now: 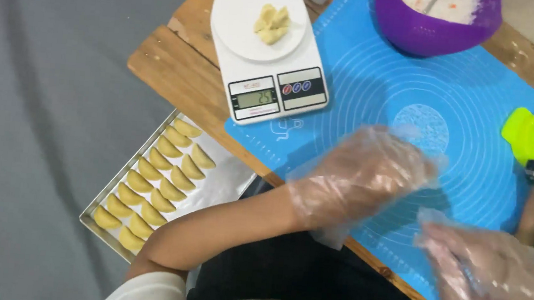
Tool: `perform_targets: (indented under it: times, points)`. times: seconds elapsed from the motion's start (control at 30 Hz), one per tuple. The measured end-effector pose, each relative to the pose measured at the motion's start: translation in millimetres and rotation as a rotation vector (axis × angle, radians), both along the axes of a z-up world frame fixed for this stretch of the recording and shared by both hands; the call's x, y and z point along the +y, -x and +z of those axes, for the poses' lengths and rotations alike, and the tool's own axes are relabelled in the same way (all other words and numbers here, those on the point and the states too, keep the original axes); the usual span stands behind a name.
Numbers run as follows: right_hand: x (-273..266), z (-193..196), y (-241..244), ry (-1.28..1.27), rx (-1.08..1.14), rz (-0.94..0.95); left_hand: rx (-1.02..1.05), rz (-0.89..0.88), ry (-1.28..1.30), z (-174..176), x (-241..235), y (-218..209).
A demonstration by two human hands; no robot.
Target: Weighing small pieces of dough on a digital scale and rolling them into balls for consistent portioning.
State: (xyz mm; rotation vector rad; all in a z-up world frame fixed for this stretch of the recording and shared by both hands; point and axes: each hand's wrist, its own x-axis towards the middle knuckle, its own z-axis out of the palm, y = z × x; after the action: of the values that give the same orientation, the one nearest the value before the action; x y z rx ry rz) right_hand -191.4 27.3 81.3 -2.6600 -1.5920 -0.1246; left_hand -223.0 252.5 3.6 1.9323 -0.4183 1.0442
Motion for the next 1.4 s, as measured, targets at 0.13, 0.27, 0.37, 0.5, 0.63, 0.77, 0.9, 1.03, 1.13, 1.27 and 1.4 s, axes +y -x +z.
perform_targets:
  times: [0.13, 0.27, 0.37, 0.5, 0.63, 0.77, 0.9, 1.03, 1.13, 1.27, 1.4]
  points:
    - [81, 5, -3, -0.231, -0.082, 0.305, 0.616, -0.148, 0.48, -15, 51, 40]
    - [109, -49, -39, -0.281, -0.223, 0.41, 0.011, -0.648, 1.092, -22, 98, 78]
    - [161, -21, -27, -0.355, 0.15, 0.417, 0.09, -0.327, 1.174, -32, 139, 76]
    - [204, -25, -29, -0.309, 0.2, 0.34, 0.192, 0.727, -0.295, 0, 170, 91]
    - [247, -26, -33, -0.409, 0.41, 0.434, 0.107, 0.711, -0.146, -1, 179, 92]
    - [271, -29, -47, -0.5, 0.276, 0.448, 0.053, 0.651, -0.189, 8, 181, 96]
    - [266, -41, -52, -0.374, 0.295, 0.234, 0.1, 0.653, -0.144, -3, 186, 93]
    - [261, -75, -61, -0.349, 0.233, 0.023, 0.199, 0.656, -0.131, -19, 194, 78]
    - [259, -91, -68, -0.376, 0.225, 0.053, 0.433, 0.63, -0.133, -17, 198, 64]
    - [257, -103, -70, -0.42, 0.226, 0.121, 0.507, 0.615, -0.296, -4, 204, 45]
    - [263, -87, -57, -0.271, 0.312, 0.042, 0.748, 0.486, -0.301, -4, 212, 30]
